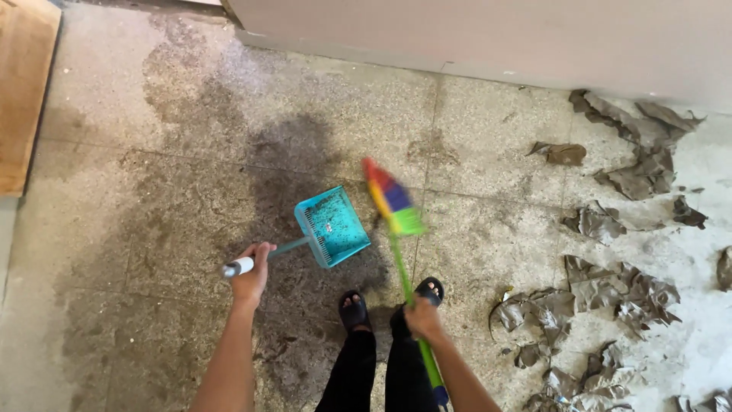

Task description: Sweeping large pieces of dried debris from a concrete floor into a dustpan and emptying it into a collection bag.

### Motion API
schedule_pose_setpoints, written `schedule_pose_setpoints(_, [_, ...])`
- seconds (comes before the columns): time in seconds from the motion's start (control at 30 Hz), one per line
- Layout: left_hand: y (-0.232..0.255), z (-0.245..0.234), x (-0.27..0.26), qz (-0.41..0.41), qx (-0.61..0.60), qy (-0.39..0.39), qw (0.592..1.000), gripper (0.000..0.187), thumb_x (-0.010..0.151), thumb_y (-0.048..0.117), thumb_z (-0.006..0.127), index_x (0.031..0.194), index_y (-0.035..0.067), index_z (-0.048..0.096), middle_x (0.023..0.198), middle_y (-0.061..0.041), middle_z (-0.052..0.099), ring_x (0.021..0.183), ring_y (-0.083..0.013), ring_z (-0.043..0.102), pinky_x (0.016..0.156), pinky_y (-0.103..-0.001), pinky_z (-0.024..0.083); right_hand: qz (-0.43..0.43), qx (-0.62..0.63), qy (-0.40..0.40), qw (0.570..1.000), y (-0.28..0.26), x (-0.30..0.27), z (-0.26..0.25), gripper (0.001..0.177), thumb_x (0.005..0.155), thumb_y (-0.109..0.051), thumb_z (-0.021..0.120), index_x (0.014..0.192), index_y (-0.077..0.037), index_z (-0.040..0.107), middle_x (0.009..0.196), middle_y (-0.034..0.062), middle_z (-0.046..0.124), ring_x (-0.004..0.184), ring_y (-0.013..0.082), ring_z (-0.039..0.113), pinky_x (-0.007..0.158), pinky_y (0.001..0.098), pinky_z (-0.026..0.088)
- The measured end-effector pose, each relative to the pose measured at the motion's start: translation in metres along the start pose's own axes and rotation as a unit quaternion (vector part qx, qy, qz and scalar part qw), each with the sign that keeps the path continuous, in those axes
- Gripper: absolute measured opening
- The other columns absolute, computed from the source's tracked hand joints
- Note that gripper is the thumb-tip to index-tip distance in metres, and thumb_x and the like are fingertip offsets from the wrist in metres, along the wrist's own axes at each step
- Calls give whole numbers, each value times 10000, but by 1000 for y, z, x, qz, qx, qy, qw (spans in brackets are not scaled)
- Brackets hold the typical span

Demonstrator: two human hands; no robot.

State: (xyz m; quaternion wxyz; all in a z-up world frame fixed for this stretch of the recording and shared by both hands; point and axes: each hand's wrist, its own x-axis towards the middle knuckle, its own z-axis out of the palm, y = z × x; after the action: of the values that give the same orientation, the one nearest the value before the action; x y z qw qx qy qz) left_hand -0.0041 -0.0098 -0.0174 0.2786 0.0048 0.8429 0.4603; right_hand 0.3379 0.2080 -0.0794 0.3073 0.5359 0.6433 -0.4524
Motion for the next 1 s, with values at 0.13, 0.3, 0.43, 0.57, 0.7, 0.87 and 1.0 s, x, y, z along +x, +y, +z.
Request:
schedule_pose_setpoints(0.13, [12, -2, -5, -54, -26, -6, 998, 329, 1010, 382, 619, 931, 91, 750, 1163, -35, 783, 1181, -177, 676, 1086, -379, 447, 1, 120, -145, 982, -73, -100, -47, 427, 1066, -186, 504, 1477, -69, 526, 846, 35, 600, 454, 109, 525, 360, 200, 466])
schedule_pose_setpoints(0.3, [23, 3, -6, -98, -39, 12, 994, 330, 1014, 429, 608, 1038, 148, 780, 1048, 17, 749, 799, -126, 529, 721, -337, 386, 18, 219, -77, 973, -25, -107, -70, 421, 983, -230, 556, 1396, -152, 542, 829, 50, 560, 440, 161, 482, 301, 264, 406])
schedule_pose_setpoints(0.43, [70, 20, 6, -112, -45, -6, 993, 365, 1021, 466, 557, 1036, 140, 723, 1271, 71, 738, 1110, -90, 622, 973, -345, 488, -35, 141, 2, 989, -10, -97, -147, 524, 1050, -148, 444, 1564, -64, 392, 741, 71, 596, 428, 165, 590, 350, 272, 563])
schedule_pose_setpoints(0.57, [104, 52, 30, -78, -81, 1, 994, 369, 1018, 394, 579, 1056, 56, 723, 1252, -27, 743, 1249, -155, 636, 1079, -443, 496, 10, 155, 99, 983, 47, -14, -201, 512, 1053, -110, 512, 1557, -81, 424, 662, 101, 658, 397, 167, 556, 343, 280, 541])
schedule_pose_setpoints(0.7, [153, 100, 54, -108, -38, 4, 993, 356, 1015, 443, 573, 1084, 161, 780, 1246, 56, 738, 1197, -121, 647, 1063, -329, 492, 104, -1, 189, 976, 111, 89, -236, 486, 951, -241, 489, 1404, -79, 561, 1159, 256, 742, 1071, 469, 712, 892, 540, 564])
schedule_pose_setpoints(0.87, [217, 168, 87, -158, 142, -60, 975, 411, 1023, 577, 476, 1201, 370, 783, 834, -12, 675, 588, -180, 512, 549, -374, 348, 274, 67, 181, 942, 95, 150, -245, 370, 932, -212, 532, 1226, -33, 669, 1106, 201, 768, 1003, 355, 751, 796, 451, 612])
schedule_pose_setpoints(1.0, [229, 220, 129, -115, 119, -47, 985, 267, 995, 467, 580, 1006, 301, 788, 1217, 117, 757, 1052, -119, 673, 896, -310, 458, 249, 101, 132, 954, 56, 164, -230, 311, 948, -214, 503, 1121, -31, 685, 979, 160, 745, 849, 302, 726, 655, 421, 588])
